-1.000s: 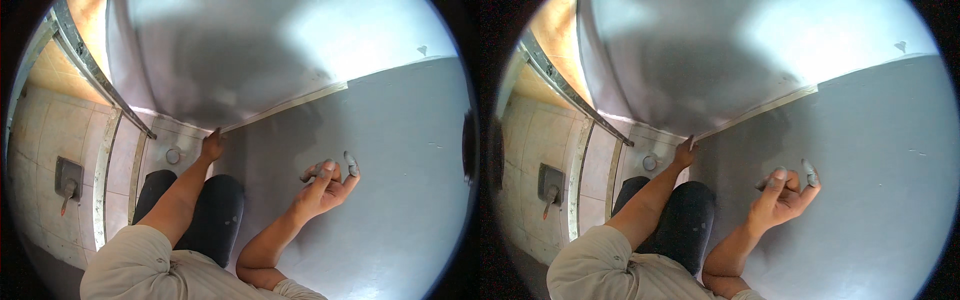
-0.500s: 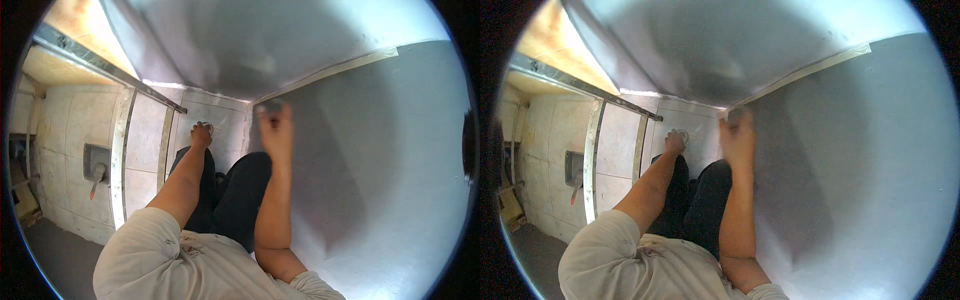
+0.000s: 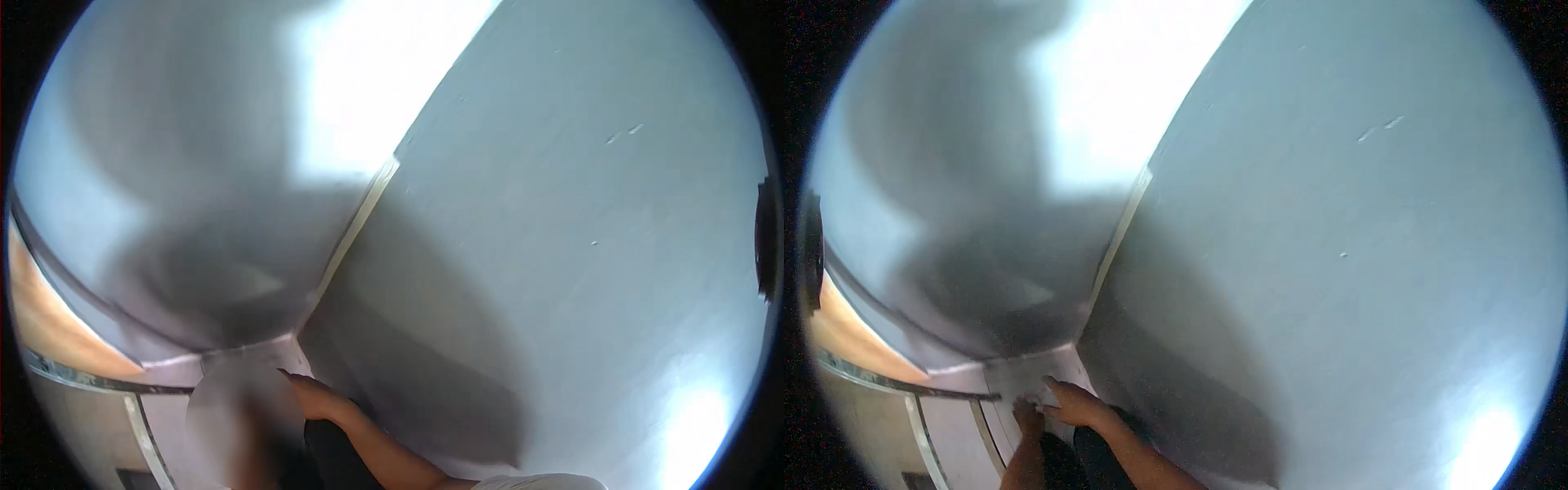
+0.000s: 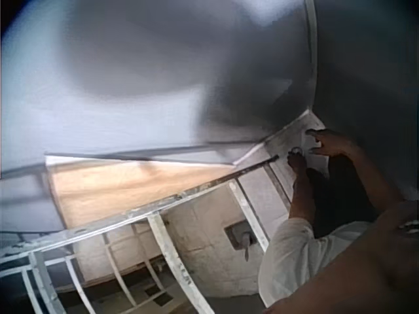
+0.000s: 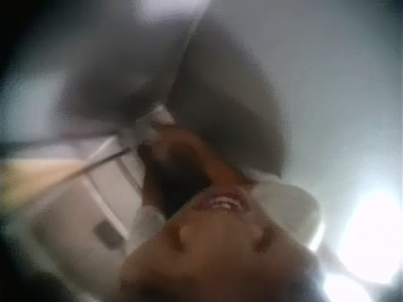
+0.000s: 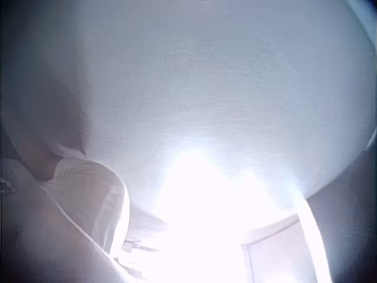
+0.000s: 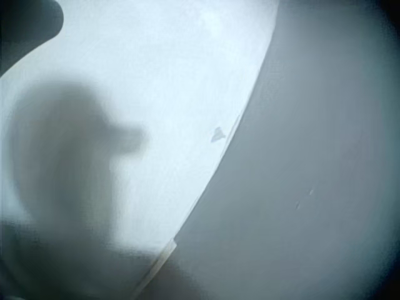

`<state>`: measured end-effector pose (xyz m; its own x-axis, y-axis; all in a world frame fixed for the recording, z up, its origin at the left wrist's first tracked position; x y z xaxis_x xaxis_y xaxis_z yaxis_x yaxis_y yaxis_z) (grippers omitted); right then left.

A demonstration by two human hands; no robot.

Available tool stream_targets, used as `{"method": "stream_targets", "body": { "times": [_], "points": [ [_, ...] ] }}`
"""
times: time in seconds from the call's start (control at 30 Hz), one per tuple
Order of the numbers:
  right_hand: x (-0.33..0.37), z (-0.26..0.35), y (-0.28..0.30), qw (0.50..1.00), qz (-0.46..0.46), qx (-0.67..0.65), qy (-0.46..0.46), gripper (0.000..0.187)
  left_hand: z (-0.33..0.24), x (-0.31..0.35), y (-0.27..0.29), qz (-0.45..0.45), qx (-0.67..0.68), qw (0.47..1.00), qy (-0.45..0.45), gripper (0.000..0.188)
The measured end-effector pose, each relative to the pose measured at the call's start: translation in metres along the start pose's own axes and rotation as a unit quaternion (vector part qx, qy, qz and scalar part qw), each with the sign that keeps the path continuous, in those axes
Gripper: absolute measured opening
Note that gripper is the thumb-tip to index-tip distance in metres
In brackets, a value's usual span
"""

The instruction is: The person applies masking tape along the wall, moves a ladder, and applies masking tape along the ceiling edge by hand.

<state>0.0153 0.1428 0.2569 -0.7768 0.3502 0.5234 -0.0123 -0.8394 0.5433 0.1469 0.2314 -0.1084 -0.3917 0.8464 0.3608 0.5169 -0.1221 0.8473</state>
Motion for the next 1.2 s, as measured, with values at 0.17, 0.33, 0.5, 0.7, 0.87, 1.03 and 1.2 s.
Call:
{"method": "stream_targets", "body": {
  "times": [0.17, 0.33, 0.5, 0.7, 0.87, 1.03, 1.2],
  "points": [
    [-0.035, -0.035, -0.003, 0.997, -0.069, -0.028, -0.02, 0.077, -0.008, 0.032, 0.019, -0.129, 0.122, 0.982, -0.065, 0.02],
    [-0.076, -0.082, -0.041, 0.986, -0.132, 0.097, -0.017, 0.073, -0.015, 0.058, 0.037, -0.162, 0.146, 0.969, -0.117, 0.02],
    [-0.054, -0.089, -0.053, 0.989, -0.07, 0.106, -0.069, 0.076, -0.032, 0.103, 0.078, -0.191, 0.158, 0.967, -0.052, 0.017],
    [-0.015, -0.064, -0.081, 0.986, 0.003, 0.098, -0.132, 0.058, -0.059, 0.189, 0.171, -0.326, 0.185, 0.927, -0.013, 0.023],
    [0.013, -0.069, -0.08, 0.989, -0.058, 0.056, -0.125, 0.051, -0.063, 0.23, 0.211, -0.26, 0.308, 0.909, -0.107, 0.024],
    [0.052, -0.002, -0.081, 0.993, -0.072, 0.062, -0.071, 0.048, -0.094, 0.274, 0.277, -0.233, 0.326, 0.915, -0.051, 0.024],
    [0.092, 0.035, -0.089, 0.994, -0.105, -0.001, -0.029, 0.047, -0.121, 0.333, 0.322, -0.158, 0.279, 0.939, -0.122, 0.033]
  ]
}}
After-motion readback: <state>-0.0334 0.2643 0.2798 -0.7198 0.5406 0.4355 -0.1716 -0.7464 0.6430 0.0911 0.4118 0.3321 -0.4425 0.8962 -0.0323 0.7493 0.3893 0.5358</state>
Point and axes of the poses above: each hand's wrist, its own x-axis away from the middle knuckle, its own y-axis out of the back of the hand, z = x × y, the point moved 6 cm from there along -x, towards the middle knuckle, and after that the axes turned 13 degrees about z, right-handed, at the moved point
